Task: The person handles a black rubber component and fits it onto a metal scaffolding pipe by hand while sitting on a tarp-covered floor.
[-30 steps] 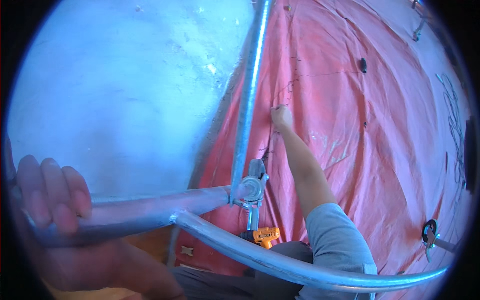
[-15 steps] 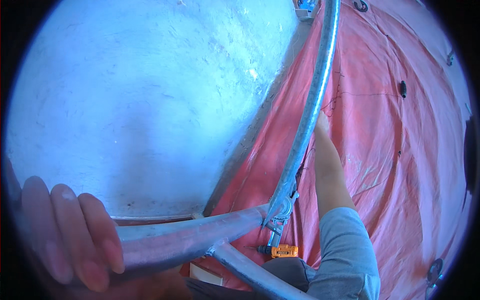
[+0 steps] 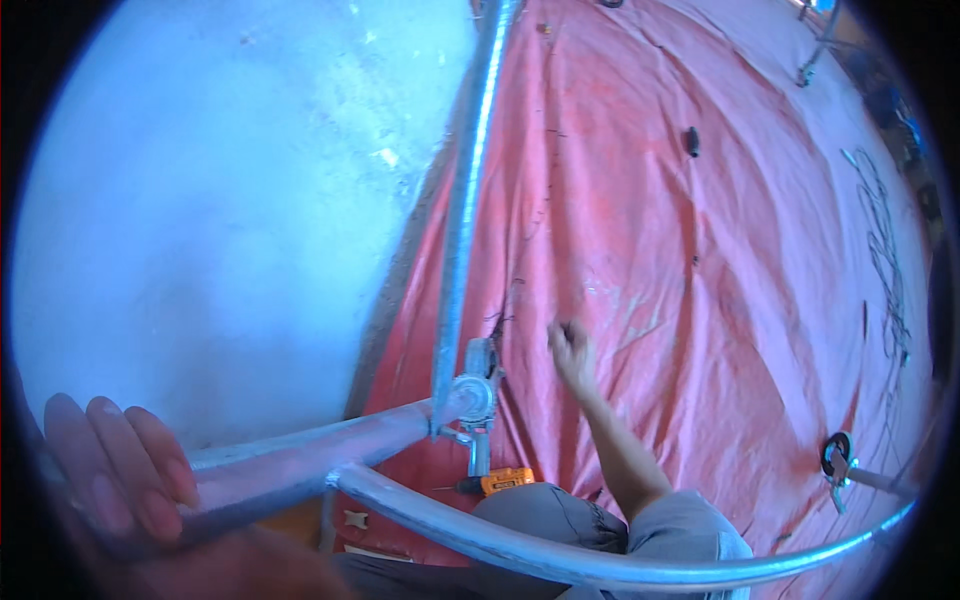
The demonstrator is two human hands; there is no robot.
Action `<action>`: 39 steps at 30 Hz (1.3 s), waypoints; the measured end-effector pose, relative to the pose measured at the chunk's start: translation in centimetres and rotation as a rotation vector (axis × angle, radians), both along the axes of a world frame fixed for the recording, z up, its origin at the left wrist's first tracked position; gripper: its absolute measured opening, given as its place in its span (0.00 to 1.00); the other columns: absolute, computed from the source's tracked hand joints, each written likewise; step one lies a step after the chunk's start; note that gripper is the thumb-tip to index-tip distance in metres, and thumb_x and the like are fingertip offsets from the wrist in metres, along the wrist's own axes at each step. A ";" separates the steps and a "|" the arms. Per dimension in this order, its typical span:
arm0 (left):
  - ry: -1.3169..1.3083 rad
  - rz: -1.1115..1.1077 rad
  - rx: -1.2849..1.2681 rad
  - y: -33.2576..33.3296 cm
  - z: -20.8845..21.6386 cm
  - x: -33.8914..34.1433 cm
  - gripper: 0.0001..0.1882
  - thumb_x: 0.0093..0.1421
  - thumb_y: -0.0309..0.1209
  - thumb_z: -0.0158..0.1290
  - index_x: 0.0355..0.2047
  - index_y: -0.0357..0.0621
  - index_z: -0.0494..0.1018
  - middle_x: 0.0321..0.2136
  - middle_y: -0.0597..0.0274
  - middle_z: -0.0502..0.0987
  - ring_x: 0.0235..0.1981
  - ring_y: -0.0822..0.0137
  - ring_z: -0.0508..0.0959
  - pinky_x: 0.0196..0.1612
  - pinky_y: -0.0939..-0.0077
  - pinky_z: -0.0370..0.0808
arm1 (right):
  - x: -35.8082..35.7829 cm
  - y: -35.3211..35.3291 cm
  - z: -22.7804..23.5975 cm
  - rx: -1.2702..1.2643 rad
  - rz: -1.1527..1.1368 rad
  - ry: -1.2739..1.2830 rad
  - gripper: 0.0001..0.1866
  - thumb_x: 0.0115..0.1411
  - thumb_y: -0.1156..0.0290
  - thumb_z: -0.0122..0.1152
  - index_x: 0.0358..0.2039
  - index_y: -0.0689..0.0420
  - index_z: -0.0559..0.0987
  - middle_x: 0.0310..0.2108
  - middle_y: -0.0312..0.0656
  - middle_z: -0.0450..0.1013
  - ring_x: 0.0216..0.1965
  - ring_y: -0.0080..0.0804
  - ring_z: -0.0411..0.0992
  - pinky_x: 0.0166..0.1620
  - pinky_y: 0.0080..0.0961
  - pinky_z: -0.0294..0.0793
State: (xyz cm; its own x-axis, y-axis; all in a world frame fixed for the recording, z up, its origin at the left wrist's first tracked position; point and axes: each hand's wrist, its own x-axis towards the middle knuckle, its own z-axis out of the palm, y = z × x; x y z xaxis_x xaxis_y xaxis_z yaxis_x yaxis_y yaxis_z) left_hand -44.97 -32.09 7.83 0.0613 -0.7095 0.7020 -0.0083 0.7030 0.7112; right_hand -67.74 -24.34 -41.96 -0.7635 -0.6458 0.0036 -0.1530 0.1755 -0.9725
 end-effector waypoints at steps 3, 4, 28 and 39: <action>0.025 0.003 0.027 0.0 0.1 -0.1 0.19 0.77 0.33 0.40 0.58 0.28 0.68 0.29 0.63 0.62 0.26 0.73 0.62 0.31 0.80 0.63 | 4.7 11.4 3.4 0.225 0.082 -0.182 0.11 0.68 0.68 0.62 0.40 0.65 0.81 0.27 0.48 0.77 0.31 0.29 0.77 0.38 0.34 0.78; -0.001 -0.236 0.012 -0.1 0.3 2.3 0.20 0.77 0.34 0.40 0.58 0.28 0.68 0.30 0.63 0.62 0.28 0.73 0.63 0.32 0.79 0.63 | 6.3 14.4 3.5 0.264 0.140 -0.262 0.11 0.67 0.68 0.61 0.40 0.65 0.82 0.26 0.50 0.77 0.31 0.31 0.78 0.37 0.35 0.78; -0.350 -0.356 -0.067 -3.8 -0.1 10.5 0.18 0.77 0.26 0.49 0.62 0.31 0.69 0.45 0.53 0.75 0.41 0.66 0.76 0.44 0.70 0.79 | -11.9 15.5 -2.5 0.513 -0.043 0.204 0.17 0.63 0.57 0.69 0.41 0.59 0.88 0.31 0.55 0.83 0.36 0.52 0.84 0.42 0.49 0.81; -0.200 0.100 -0.039 -0.4 0.2 1.3 0.09 0.77 0.33 0.44 0.37 0.45 0.64 0.32 0.65 0.60 0.30 0.72 0.60 0.37 0.77 0.64 | -30.8 2.8 -7.3 0.776 -0.329 0.327 0.22 0.66 0.66 0.53 0.58 0.61 0.77 0.49 0.66 0.81 0.52 0.65 0.80 0.54 0.55 0.79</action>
State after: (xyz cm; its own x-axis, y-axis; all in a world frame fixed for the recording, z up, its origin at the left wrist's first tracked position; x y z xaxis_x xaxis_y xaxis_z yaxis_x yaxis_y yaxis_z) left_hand -43.66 -32.44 8.02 -0.0136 -0.6791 0.7339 -0.2174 0.7184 0.6608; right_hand -98.55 -21.53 -49.22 -0.9474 -0.3062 -0.0928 -0.2269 0.8476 -0.4797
